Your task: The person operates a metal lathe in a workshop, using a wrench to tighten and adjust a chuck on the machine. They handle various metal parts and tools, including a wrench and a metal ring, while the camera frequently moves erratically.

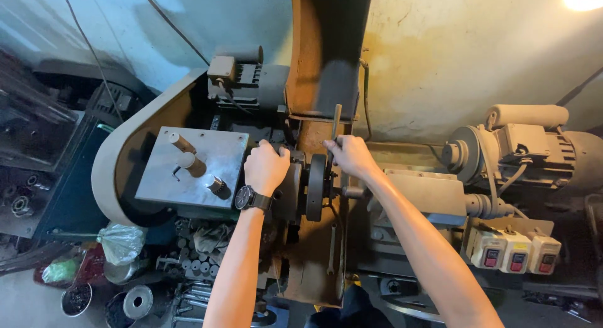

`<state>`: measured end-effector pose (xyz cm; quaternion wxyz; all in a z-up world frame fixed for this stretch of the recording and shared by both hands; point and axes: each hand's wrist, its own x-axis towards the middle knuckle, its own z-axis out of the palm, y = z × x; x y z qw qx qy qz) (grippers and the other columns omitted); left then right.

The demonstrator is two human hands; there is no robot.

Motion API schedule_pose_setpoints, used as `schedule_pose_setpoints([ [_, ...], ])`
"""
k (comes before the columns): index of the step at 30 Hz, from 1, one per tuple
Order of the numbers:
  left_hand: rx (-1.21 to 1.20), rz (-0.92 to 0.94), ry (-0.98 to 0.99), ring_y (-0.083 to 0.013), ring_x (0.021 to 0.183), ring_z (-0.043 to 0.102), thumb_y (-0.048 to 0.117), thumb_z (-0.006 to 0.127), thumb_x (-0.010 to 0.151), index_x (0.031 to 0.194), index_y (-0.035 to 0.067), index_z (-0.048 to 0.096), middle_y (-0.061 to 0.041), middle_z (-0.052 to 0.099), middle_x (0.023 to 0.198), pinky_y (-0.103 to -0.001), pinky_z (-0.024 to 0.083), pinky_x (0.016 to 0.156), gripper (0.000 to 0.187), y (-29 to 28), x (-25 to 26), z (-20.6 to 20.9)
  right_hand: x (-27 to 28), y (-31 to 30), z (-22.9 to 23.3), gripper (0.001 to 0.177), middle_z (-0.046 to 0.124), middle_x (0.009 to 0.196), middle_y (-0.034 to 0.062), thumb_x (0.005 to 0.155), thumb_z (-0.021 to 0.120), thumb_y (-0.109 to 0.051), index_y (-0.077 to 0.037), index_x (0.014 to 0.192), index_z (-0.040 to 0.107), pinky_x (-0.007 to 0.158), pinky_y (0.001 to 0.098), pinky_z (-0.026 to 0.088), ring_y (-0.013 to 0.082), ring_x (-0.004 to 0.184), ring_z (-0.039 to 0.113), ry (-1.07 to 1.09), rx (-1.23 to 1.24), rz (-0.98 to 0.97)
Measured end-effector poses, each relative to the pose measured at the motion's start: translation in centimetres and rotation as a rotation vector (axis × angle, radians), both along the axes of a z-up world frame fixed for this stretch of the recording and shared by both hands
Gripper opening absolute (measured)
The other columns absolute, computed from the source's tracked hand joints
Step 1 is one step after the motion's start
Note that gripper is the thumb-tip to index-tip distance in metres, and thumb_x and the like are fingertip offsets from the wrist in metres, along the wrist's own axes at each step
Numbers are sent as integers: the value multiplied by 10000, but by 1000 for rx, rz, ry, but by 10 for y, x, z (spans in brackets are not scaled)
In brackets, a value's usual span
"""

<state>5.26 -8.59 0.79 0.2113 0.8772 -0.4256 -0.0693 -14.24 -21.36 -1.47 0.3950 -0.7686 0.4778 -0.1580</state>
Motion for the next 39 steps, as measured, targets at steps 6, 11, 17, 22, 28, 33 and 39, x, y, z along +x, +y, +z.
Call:
schedule_pose_setpoints([
  [6, 15, 12, 21, -490, 887, 699, 463, 662, 888, 958, -48, 659, -315, 703, 926, -551, 571, 791, 516, 2, -1, 6, -32, -5, 26, 340, 735, 723, 112, 1015, 646, -318, -1, 953, 753, 613, 366, 552, 178, 645, 698, -269, -125, -266],
  [11, -33, 1, -11, -493, 884, 696, 478, 668, 919, 966, -28, 671, -318, 706, 925, -550, 568, 779, 509, 8, 1, -14, -82, 2, 6, 240, 743, 760, 103, 1006, 610, -211, -18, 1048, 747, 604, 350, 557, 168, 650, 723, -341, -284, -263],
  [17, -436, -32, 87, -451, 882, 717, 283, 676, 980, 1196, 11, 645, -265, 737, 953, -504, 574, 737, 349, 79, -44, -2, -96, 21, 6, 228, 722, 715, 144, 1016, 645, -236, -45, 1052, 764, 601, 383, 521, 257, 627, 707, -94, -342, -300],
  [22, -813, 52, 302, -352, 1152, 692, 18, 621, 978, 1463, 12, 468, -231, 674, 1290, -417, 539, 970, 509, 151, -82, -92, -96, 20, 0, 252, 743, 721, 116, 1011, 633, -276, -61, 1054, 758, 629, 357, 554, 208, 668, 749, -170, -267, -315],
  [28, -988, 14, 81, -348, 1299, 589, -21, 569, 995, 1375, -23, 515, -206, 589, 1388, -424, 481, 1118, 384, 161, -89, -83, -95, 14, -7, 301, 734, 716, 121, 1007, 629, -312, -34, 1016, 744, 615, 354, 565, 197, 669, 758, -193, -250, -300],
  [33, -734, -188, -29, -406, 1207, 607, 89, 663, 975, 1260, -40, 593, -257, 644, 1274, -450, 492, 1038, 321, 63, -31, 6, -96, 14, 0, 321, 739, 703, 118, 1033, 630, -314, -16, 978, 737, 603, 356, 536, 211, 633, 729, -156, -248, -309],
  [39, -280, -53, 147, -442, 1051, 681, 249, 690, 1001, 1334, -9, 583, -278, 697, 1138, -469, 548, 880, 435, 57, -28, 5, -96, 19, 8, 300, 717, 696, 116, 1022, 628, -289, -6, 993, 721, 587, 340, 532, 176, 641, 729, -254, -228, -326],
])
